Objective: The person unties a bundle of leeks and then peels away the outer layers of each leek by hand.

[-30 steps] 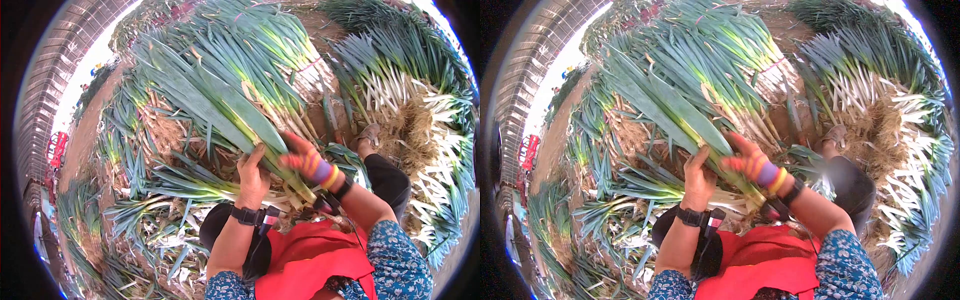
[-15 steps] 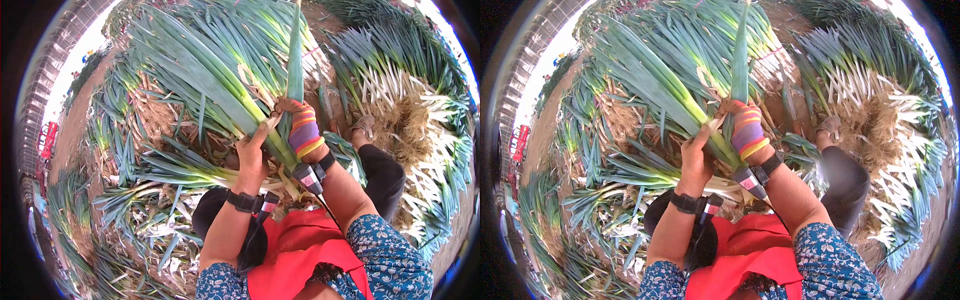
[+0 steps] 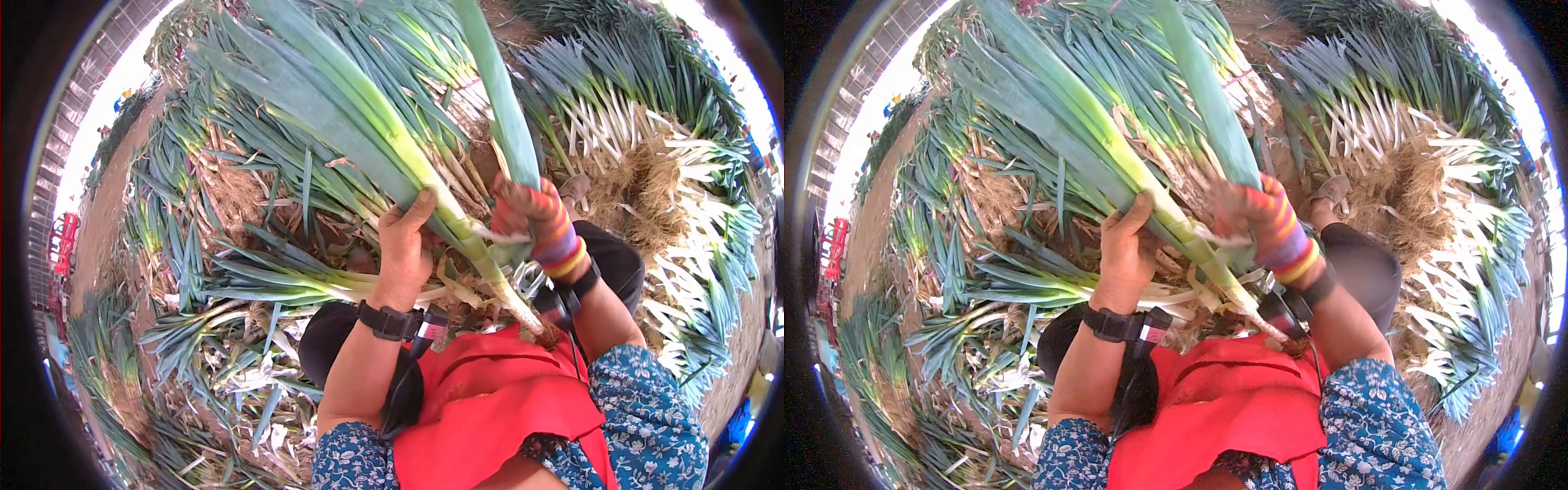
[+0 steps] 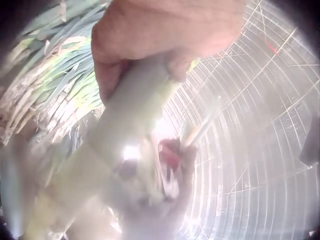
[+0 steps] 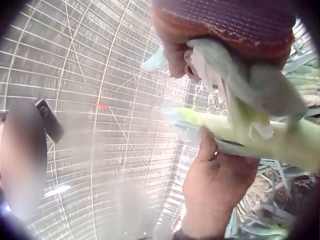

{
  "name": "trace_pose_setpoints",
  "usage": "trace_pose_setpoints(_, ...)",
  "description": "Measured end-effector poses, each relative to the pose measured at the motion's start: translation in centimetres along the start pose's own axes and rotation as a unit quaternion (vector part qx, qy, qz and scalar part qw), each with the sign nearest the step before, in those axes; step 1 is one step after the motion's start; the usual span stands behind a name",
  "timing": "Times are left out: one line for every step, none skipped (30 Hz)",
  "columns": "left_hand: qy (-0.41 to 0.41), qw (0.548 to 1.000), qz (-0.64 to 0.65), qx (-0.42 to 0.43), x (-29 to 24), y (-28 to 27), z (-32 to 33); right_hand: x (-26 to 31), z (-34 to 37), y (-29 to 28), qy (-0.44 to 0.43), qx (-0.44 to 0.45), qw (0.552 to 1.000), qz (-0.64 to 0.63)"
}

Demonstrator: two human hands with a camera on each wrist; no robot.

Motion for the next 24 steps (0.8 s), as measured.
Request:
trace_pose_setpoints(0.002,1.000,-0.022,-0.014,0.0,-0.8,-0.1,0.1,2.0,0.4,0.050,-0.054,0.997,-0.016)
trace_pose_setpoints(0.001,0.999,-0.046,-0.029,0.1,-1.8,0.0,0.4,3.7,0.0,0.067,-0.070,0.995,-0.019)
trace_pose_setpoints(0.012,0.999,-0.021,-0.027,0.2,-2.7,-0.3,0.8,5.7,-1.1,0.059,-0.121,0.991,0.010)
trace_pose_setpoints(0.011,0.999,-0.024,-0.031,0.4,-3.4,-0.4,1.4,8.0,-3.2,0.088,-0.142,0.986,0.015)
trace_pose_setpoints(0.011,0.999,0.002,-0.042,0.5,-4.1,-0.4,3.2,9.6,-3.5,0.075,-0.207,0.967,0.131)
trace_pose_setpoints(0.010,0.998,0.028,-0.051,0.8,-5.0,-0.4,4.6,11.5,-6.9,0.060,-0.238,0.939,0.239)
trace_pose_setpoints(-0.021,1.000,0.017,-0.008,1.7,-6.1,-0.5,6.2,13.8,-11.3,0.022,-0.237,0.888,0.394)
trace_pose_setpoints(-0.022,1.000,0.009,-0.006,1.9,-6.0,-0.3,7.7,15.7,-15.5,-0.037,-0.196,0.755,0.625)
trace_pose_setpoints(-0.014,1.000,0.009,-0.014,1.9,-5.8,0.2,8.1,17.5,-18.2,-0.095,-0.144,0.579,0.797)
trace_pose_setpoints(-0.003,1.000,0.010,-0.022,1.9,-5.7,0.7,7.7,17.8,-18.2,-0.089,-0.114,0.467,0.872)
trace_pose_setpoints(0.005,1.000,0.009,0.021,2.2,-5.4,0.8,7.3,18.1,-18.1,-0.093,-0.085,0.344,0.930)
trace_pose_setpoints(0.018,0.999,0.028,0.008,2.1,-4.8,1.4,6.5,17.3,-17.0,0.007,-0.166,0.418,0.893)
trace_pose_setpoints(0.016,1.000,0.014,-0.009,2.3,-4.3,2.1,5.0,16.2,-14.8,0.063,-0.128,0.334,0.932)
trace_pose_setpoints(0.019,0.999,-0.001,-0.030,2.2,-4.0,2.6,3.8,15.0,-11.9,0.145,-0.085,0.307,0.937)
trace_pose_setpoints(0.023,0.999,-0.002,-0.033,2.1,-3.6,2.9,2.8,13.7,-8.6,0.007,-0.038,0.360,0.932)
trace_pose_setpoints(0.026,0.999,-0.002,-0.038,1.9,-3.4,3.3,2.0,13.6,-5.9,-0.130,0.012,0.403,0.906)
trace_pose_setpoints(0.027,0.999,-0.014,-0.041,1.6,-3.3,3.7,-0.3,14.2,-6.6,-0.093,0.033,0.511,0.854)
trace_pose_setpoints(0.037,0.998,-0.024,-0.043,1.1,-3.0,4.2,-2.1,14.8,-5.9,-0.044,0.054,0.643,0.763)
trace_pose_setpoints(0.049,0.998,-0.029,-0.033,0.6,-2.5,4.6,-4.0,15.4,-5.3,0.008,0.060,0.758,0.650)
trace_pose_setpoints(0.059,0.997,-0.034,-0.021,0.2,-2.0,4.9,-5.0,15.6,-3.3,0.070,0.064,0.870,0.483)
trace_pose_setpoints(0.070,0.996,-0.054,-0.005,0.0,-1.7,5.1,-5.4,15.7,-3.7,0.060,0.066,0.873,0.480)
trace_pose_setpoints(0.075,0.995,-0.061,-0.002,-0.4,-0.9,5.3,-6.4,15.6,-5.4,0.120,0.005,0.892,0.436)
trace_pose_setpoints(0.059,0.996,-0.061,-0.011,-0.5,-0.1,5.7,-7.2,15.8,-6.8,0.180,-0.054,0.903,0.386)
trace_pose_setpoints(0.043,0.997,-0.061,-0.021,-0.4,0.5,6.1,-5.0,15.2,-4.2,0.087,-0.052,0.844,0.526)
Point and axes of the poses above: each hand's wrist, its own z-axis away from the middle knuckle, its own y-axis out of the palm, x = y × z, the point moved 6 cm from there along -z, towards the middle knuckle, and after that the axes turned 15 degrees about -z, right-handed, at the moved point
